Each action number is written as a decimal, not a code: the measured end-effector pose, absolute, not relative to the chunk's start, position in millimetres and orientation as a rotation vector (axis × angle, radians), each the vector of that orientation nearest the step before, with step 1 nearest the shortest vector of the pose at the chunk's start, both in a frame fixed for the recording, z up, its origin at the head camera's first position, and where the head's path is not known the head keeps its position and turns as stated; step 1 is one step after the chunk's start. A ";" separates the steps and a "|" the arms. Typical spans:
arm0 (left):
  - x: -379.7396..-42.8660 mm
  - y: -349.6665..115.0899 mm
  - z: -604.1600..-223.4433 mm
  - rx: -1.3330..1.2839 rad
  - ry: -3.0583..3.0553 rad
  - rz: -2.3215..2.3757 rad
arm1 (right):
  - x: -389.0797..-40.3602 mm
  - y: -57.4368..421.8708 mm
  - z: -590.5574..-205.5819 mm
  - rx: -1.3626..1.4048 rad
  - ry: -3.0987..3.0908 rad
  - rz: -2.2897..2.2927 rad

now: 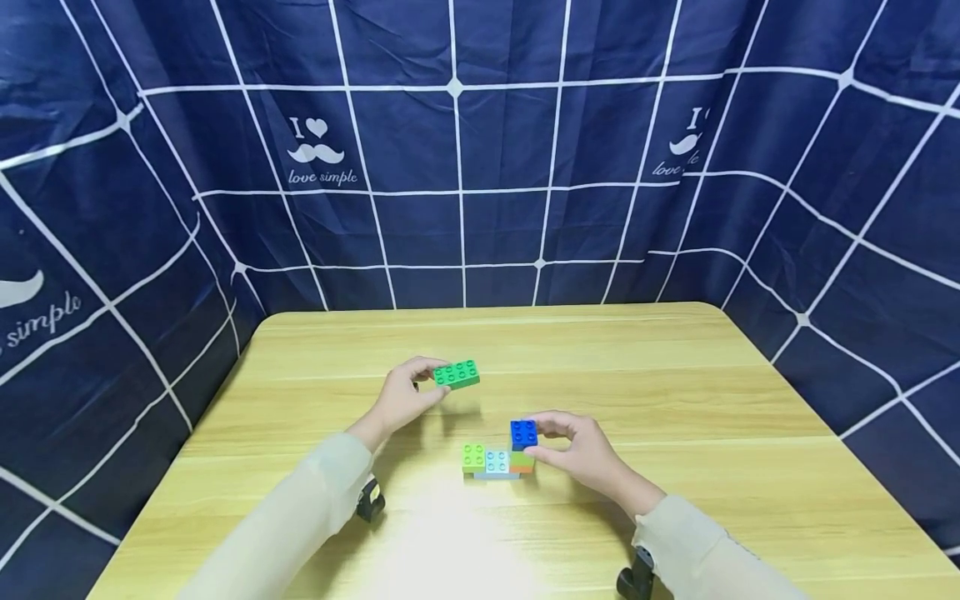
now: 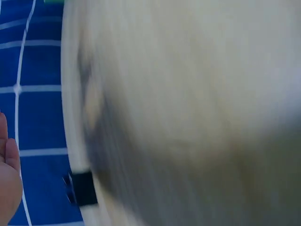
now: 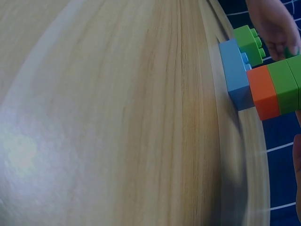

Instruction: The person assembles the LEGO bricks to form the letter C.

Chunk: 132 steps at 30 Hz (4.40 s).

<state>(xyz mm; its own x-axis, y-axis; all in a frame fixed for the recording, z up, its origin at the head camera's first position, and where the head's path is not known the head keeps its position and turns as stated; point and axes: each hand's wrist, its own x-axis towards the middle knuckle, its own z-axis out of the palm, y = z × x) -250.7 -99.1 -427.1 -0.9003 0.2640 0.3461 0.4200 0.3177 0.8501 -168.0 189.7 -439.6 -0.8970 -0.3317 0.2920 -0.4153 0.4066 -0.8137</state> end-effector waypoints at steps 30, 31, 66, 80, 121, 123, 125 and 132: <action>-199.4 -65.7 -414.0 -1.048 -2.417 -1.649 | -169.5 192.5 -442.7 0.762 -2.512 1.479; -199.2 -65.6 -413.5 -1.054 -2.419 -1.644 | -169.5 192.5 -442.6 0.761 -2.511 1.483; -197.6 -63.7 -392.1 -1.120 -2.642 -1.519 | -169.1 191.8 -436.5 0.696 -2.608 1.499; -198.9 -64.8 -393.1 -1.141 -2.622 -1.492 | -153.7 164.0 -396.7 0.739 -2.484 1.560; -259.3 -147.8 -445.5 -0.585 -2.725 -1.317 | -169.6 173.8 -428.3 0.700 -2.474 1.606; -261.0 -150.1 -447.0 -0.558 -2.771 -1.306 | -169.6 173.8 -428.2 0.701 -2.477 1.601; -263.1 -152.0 -448.2 -0.542 -2.807 -1.286 | -169.5 173.4 -427.8 0.702 -2.477 1.601; -268.5 -153.4 -451.3 -0.482 -2.859 -1.278 | -169.4 173.0 -428.3 0.706 -2.469 1.600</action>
